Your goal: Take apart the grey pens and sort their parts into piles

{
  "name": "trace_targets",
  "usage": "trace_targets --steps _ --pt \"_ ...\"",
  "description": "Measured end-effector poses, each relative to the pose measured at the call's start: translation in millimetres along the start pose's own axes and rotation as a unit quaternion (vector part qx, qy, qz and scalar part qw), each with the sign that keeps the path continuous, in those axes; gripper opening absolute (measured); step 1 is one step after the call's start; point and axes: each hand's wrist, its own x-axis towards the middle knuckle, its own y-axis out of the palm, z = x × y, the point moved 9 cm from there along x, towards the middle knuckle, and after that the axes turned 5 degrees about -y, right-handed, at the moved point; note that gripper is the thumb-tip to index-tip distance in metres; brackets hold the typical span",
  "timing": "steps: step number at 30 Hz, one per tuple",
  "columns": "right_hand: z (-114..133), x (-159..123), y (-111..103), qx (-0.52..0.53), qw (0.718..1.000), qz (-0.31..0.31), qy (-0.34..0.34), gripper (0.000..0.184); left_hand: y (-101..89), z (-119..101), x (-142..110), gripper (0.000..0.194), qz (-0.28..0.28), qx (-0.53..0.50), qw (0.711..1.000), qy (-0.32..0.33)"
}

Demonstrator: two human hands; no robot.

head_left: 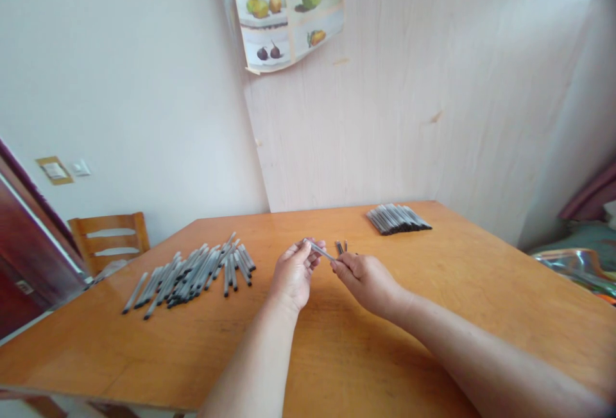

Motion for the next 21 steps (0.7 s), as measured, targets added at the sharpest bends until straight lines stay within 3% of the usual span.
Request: trace_targets --steps 9,14,17,21 --pt "8.3 0.5 -1.4 -0.138 0.990 0.013 0.003 0.040 -4.6 0.3 -1.5 0.016 -0.041 -0.004 0.999 -0.006" --pt "10.7 3.0 0.5 -0.159 0.987 0.013 -0.005 0.040 -9.9 0.9 -0.8 0.014 -0.063 -0.001 0.998 -0.011" --pt "9.7 4.4 0.9 -0.094 0.996 0.009 -0.002 0.039 -11.5 -1.5 1.1 0.014 -0.049 -0.004 0.999 -0.007" --pt "7.3 4.2 4.7 0.134 0.991 0.014 0.012 0.041 -8.3 -9.2 2.0 0.014 -0.001 0.008 1.000 -0.028"
